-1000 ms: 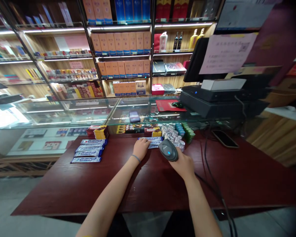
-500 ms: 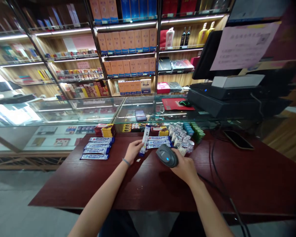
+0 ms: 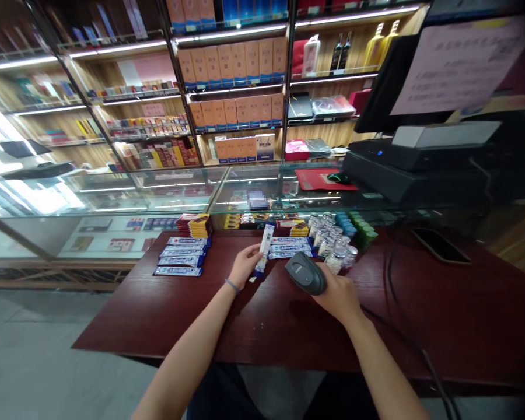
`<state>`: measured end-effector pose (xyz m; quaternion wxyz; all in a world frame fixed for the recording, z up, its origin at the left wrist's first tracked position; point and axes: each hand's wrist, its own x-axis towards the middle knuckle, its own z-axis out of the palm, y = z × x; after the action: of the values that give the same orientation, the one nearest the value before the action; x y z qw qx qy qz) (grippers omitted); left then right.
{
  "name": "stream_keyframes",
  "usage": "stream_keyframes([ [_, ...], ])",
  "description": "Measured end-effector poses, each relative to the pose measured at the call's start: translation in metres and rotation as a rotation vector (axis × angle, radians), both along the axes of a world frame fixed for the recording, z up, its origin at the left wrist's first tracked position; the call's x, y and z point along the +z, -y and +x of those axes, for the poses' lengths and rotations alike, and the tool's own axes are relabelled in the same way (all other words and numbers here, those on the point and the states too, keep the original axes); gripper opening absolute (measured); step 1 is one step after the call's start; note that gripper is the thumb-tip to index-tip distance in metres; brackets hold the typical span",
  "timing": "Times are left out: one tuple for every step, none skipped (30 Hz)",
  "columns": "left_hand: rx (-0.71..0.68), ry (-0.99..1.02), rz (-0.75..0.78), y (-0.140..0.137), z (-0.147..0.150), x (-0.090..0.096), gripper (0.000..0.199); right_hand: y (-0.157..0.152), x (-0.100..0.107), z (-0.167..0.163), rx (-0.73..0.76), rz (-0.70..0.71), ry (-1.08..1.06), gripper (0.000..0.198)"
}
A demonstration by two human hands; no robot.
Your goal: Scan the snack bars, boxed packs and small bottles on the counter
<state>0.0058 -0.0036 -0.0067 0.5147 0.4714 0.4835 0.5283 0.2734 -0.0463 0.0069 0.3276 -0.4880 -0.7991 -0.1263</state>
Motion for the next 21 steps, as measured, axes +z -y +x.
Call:
stream_keyframes([
  [0.022, -0.013, 0.019, -0.001, -0.001, 0.003, 0.05, 0.0, 0.0, 0.0, 0.003, 0.012, 0.01, 0.032],
  [0.054, -0.039, 0.045, -0.002, -0.004, 0.006, 0.047, -0.001, 0.001, 0.001, 0.015, 0.021, 0.022, 0.032],
  [0.094, -0.076, 0.08, -0.003, -0.007, 0.011, 0.043, -0.001, 0.001, 0.001, 0.023, 0.027, 0.03, 0.031],
  [0.138, -0.127, 0.127, -0.003, -0.011, 0.017, 0.038, -0.001, 0.001, 0.002, 0.028, 0.031, 0.031, 0.031],
  [0.183, -0.185, 0.181, -0.003, -0.017, 0.023, 0.034, -0.002, 0.001, 0.002, 0.032, 0.03, 0.029, 0.03],
  [0.226, -0.246, 0.237, -0.001, -0.025, 0.029, 0.03, -0.002, 0.0, 0.003, 0.033, 0.029, 0.024, 0.03],
  [0.266, -0.311, 0.286, 0.001, -0.034, 0.034, 0.028, -0.002, -0.001, 0.003, 0.032, 0.031, 0.02, 0.03],
  [0.308, -0.383, 0.327, 0.005, -0.045, 0.038, 0.025, -0.003, -0.003, 0.003, 0.032, 0.034, 0.019, 0.03],
  [0.352, -0.465, 0.355, 0.009, -0.057, 0.041, 0.024, -0.003, -0.004, 0.003, 0.033, 0.039, 0.019, 0.03],
  [0.396, -0.555, 0.372, 0.014, -0.071, 0.043, 0.023, -0.003, -0.006, 0.004, 0.031, 0.042, 0.02, 0.03],
  [0.442, -0.661, 0.384, 0.019, -0.086, 0.043, 0.022, -0.003, -0.007, 0.004, 0.026, 0.042, 0.02, 0.031],
  [0.484, -0.773, 0.384, 0.024, -0.101, 0.042, 0.021, -0.003, -0.009, 0.004, 0.022, 0.036, 0.022, 0.031],
  [0.513, -0.871, 0.382, 0.029, -0.117, 0.041, 0.021, -0.002, -0.009, 0.004, 0.015, 0.028, 0.022, 0.032],
  [0.53, -0.957, 0.379, 0.033, -0.133, 0.038, 0.02, -0.002, -0.01, 0.003, 0.006, 0.02, 0.021, 0.033],
  [0.554, -1.034, 0.373, 0.036, -0.149, 0.036, 0.019, -0.002, -0.01, 0.003, -0.003, 0.015, 0.021, 0.033],
  [0.562, -1.102, 0.365, 0.039, -0.163, 0.033, 0.019, -0.001, -0.01, 0.003, -0.012, 0.011, 0.02, 0.033],
  [0.564, -1.165, 0.354, 0.041, -0.176, 0.029, 0.019, -0.001, -0.009, 0.002, -0.017, 0.01, 0.02, 0.033],
  [0.568, -1.221, 0.338, 0.043, -0.187, 0.026, 0.019, -0.001, -0.009, 0.002, -0.019, 0.009, 0.019, 0.033],
  [0.567, -1.269, 0.321, 0.044, -0.197, 0.022, 0.019, 0.0, -0.009, 0.002, -0.02, 0.009, 0.018, 0.033],
  [0.565, -1.31, 0.301, 0.045, -0.205, 0.019, 0.019, 0.0, -0.009, 0.002, -0.017, 0.01, 0.016, 0.033],
  [0.565, -1.344, 0.279, 0.046, -0.211, 0.016, 0.019, 0.0, -0.009, 0.002, -0.011, 0.011, 0.014, 0.033],
])
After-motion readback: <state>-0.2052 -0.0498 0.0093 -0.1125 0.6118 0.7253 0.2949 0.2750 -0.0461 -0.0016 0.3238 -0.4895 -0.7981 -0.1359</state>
